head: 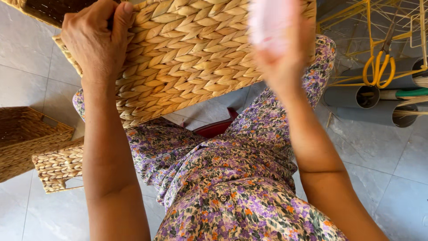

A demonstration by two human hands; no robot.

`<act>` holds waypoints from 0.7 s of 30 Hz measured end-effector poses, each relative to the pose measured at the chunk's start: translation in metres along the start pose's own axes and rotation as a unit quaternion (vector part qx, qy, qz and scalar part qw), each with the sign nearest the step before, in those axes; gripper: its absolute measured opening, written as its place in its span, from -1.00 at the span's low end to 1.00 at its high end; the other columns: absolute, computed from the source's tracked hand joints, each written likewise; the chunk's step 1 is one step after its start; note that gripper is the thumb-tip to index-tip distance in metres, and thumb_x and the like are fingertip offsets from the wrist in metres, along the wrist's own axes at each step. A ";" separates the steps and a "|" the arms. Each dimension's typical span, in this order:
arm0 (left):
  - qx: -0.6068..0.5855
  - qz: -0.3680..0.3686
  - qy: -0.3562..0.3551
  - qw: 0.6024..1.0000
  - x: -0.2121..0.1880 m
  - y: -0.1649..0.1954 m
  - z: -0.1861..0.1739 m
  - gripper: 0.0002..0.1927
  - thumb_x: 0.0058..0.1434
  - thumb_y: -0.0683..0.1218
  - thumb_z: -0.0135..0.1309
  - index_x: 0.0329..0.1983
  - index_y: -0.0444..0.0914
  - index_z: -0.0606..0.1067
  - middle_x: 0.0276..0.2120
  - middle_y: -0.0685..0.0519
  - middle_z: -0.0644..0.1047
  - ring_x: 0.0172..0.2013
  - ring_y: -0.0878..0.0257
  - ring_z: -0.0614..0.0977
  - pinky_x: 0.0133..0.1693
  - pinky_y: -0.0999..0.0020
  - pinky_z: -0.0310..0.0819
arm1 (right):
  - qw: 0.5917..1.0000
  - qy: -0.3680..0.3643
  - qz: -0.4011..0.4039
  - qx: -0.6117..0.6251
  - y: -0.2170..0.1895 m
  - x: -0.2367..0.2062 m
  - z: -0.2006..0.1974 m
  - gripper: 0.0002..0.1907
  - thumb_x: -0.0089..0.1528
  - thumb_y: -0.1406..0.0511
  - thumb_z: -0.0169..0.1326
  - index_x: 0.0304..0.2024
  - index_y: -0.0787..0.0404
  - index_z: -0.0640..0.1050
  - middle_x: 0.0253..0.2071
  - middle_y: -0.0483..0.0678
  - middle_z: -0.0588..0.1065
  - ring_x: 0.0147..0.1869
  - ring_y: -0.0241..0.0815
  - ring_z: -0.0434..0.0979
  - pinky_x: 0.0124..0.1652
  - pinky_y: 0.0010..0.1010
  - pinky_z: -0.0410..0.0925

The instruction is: The person sits on the floor and cleans a woven basket. They first wipe the interior with a white pad, then use yellow scissors to trim loose fibers on the exterior. After trimming, they continue wiping the exterior surfaces with the pad.

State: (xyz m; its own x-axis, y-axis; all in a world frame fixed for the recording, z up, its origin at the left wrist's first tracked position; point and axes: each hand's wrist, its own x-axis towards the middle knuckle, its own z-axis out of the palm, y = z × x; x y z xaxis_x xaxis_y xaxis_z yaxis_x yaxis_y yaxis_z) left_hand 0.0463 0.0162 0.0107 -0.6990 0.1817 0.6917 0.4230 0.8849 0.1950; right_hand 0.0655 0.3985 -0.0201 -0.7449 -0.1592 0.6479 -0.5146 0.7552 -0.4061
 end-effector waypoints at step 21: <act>0.043 0.015 0.026 0.999 -0.003 -0.012 0.011 -0.61 0.42 0.05 0.19 -0.49 -0.22 0.55 -0.58 0.04 0.45 -0.57 0.10 0.48 -0.46 0.24 0.31 | 0.994 0.000 0.094 0.047 0.010 -0.034 -0.035 -0.09 0.32 0.42 0.20 0.58 0.05 0.00 0.33 0.05 0.28 0.44 -0.06 0.36 0.35 -0.26 0.26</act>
State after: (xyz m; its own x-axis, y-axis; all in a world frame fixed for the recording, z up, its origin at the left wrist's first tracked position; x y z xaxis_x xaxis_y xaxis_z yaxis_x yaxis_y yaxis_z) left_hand 0.0365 0.0094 -0.0012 -0.6551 0.1877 0.7318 0.3906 0.9133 0.1155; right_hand 0.1007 0.4340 -0.0238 -0.8321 -0.0212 0.5542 -0.4037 0.7083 -0.5791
